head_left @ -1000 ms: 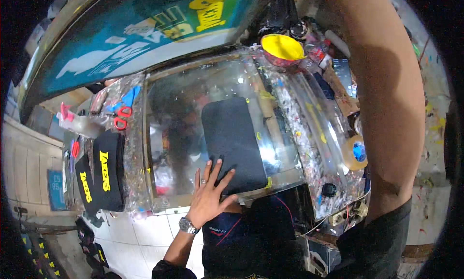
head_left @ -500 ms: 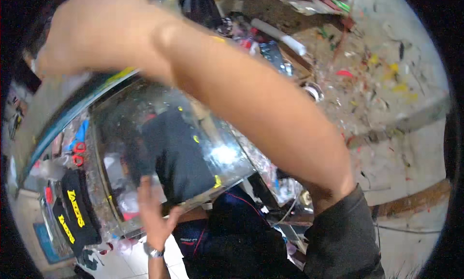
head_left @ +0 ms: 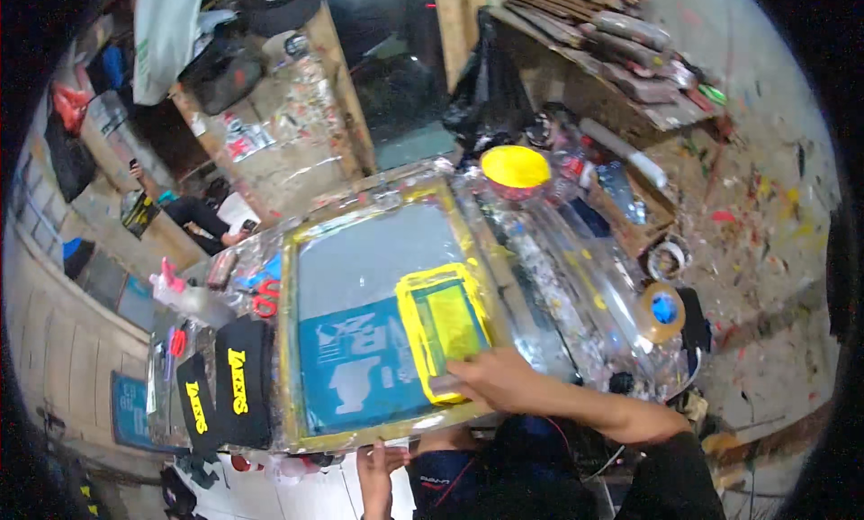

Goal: The person performs screen printing on black fabric panels by placing the panels on a flat surface, lowering a screen frame, applying yellow ink across the screen with a squeegee, and lifting the frame to reveal the printed design.

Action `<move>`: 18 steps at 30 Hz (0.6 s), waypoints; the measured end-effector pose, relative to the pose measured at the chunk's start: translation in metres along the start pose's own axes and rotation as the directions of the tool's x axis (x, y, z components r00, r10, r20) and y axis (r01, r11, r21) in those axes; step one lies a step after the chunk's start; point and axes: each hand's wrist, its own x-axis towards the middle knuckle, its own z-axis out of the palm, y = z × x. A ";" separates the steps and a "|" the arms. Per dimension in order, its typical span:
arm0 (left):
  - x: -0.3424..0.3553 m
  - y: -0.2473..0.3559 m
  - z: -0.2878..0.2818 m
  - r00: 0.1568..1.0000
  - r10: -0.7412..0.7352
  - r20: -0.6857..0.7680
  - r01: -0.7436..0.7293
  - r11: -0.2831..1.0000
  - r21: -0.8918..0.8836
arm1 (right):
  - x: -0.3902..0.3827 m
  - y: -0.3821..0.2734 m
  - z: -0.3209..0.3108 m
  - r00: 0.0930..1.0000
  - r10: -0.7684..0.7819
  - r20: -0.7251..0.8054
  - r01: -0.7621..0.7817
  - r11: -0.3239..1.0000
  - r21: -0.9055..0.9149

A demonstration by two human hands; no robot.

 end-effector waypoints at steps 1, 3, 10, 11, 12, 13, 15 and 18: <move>0.000 -0.003 -0.007 1.000 -0.021 0.001 0.021 0.999 0.041 | -0.007 -0.003 0.010 0.999 -0.037 -0.005 0.037 0.998 -0.041; -0.005 0.003 0.001 0.998 -0.055 0.042 0.054 0.998 0.023 | -0.014 -0.002 0.021 0.993 -0.108 -0.055 0.099 0.985 -0.140; -0.009 0.021 0.004 0.977 -0.197 0.079 0.197 0.980 0.009 | 0.105 0.076 0.010 0.995 -0.067 -0.072 0.059 0.992 -0.110; -0.011 0.019 0.001 0.977 -0.205 0.061 0.205 0.979 0.001 | 0.131 0.090 -0.003 0.998 -0.054 -0.024 0.050 0.988 -0.148; -0.010 0.019 0.001 0.977 -0.205 0.050 0.206 0.979 -0.011 | 0.148 0.100 -0.013 0.999 -0.037 0.020 0.040 0.980 -0.195; -0.010 0.021 0.006 0.966 -0.254 0.041 0.255 0.966 -0.034 | 0.151 0.108 -0.013 0.999 -0.036 -0.032 0.029 0.980 -0.199; -0.008 0.032 0.010 0.966 -0.244 0.089 0.246 0.969 -0.016 | 0.151 0.119 -0.008 0.990 -0.033 -0.136 0.004 0.978 -0.207; -0.010 0.019 0.001 0.971 -0.209 0.113 0.213 0.977 -0.015 | 0.124 0.087 0.013 0.980 0.045 -0.192 -0.092 0.966 -0.243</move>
